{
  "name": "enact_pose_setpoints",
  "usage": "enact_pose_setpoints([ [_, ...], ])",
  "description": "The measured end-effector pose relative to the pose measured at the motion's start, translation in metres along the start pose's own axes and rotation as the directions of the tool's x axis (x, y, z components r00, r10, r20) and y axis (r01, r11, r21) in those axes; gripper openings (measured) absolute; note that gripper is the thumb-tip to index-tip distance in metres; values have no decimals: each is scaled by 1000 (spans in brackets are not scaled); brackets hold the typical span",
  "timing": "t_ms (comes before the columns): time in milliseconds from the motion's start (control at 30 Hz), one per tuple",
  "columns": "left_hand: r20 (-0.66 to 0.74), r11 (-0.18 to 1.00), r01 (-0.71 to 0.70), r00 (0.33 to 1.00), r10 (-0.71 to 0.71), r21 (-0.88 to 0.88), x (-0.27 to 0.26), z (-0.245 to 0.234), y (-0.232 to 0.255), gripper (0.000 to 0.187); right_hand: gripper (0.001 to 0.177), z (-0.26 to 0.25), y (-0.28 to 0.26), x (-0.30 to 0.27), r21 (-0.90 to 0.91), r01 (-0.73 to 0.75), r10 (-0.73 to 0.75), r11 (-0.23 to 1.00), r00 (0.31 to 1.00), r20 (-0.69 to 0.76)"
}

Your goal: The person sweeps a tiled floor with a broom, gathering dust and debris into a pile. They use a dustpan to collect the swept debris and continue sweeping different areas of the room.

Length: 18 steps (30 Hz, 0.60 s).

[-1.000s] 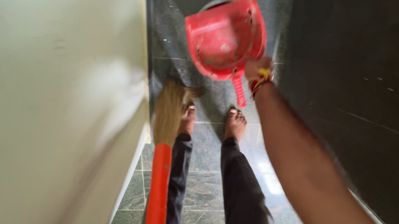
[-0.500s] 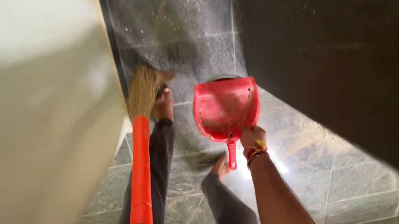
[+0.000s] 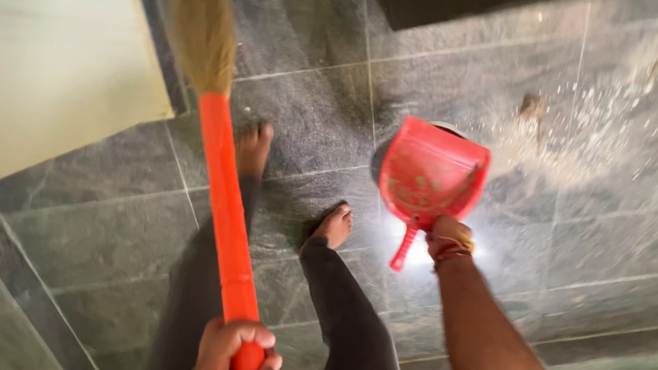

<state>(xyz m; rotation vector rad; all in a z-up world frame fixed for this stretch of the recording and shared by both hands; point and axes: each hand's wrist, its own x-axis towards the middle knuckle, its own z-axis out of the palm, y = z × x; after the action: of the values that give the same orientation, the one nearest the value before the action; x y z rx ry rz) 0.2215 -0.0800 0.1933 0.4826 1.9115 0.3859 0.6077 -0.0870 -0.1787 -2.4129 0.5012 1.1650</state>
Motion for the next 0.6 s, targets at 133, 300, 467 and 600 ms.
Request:
enact_pose_setpoints([
  [133, -78, 994, -64, 994, 71, 91, 0, 38, -8, 24, 10, -34, 17, 40, 189, -47, 55, 981, 998, -36],
  [300, -93, 955, 201, 978, -185, 217, 30, 47, -59, 26, 13, -79, 66, 96, 426, -127, 165, 896, 985, -54],
  [467, 395, 108, -962, 204, 896, 252, 86, 21, -117, 25, 15, -122, 144, 148, 580, -210, 271, 787, 962, -20],
  [600, 496, -40, -972, 82, 864, 230, 98, 6, -134, 28, 21, -144, 184, 169, 686, -231, 324, 690, 946, -6],
])
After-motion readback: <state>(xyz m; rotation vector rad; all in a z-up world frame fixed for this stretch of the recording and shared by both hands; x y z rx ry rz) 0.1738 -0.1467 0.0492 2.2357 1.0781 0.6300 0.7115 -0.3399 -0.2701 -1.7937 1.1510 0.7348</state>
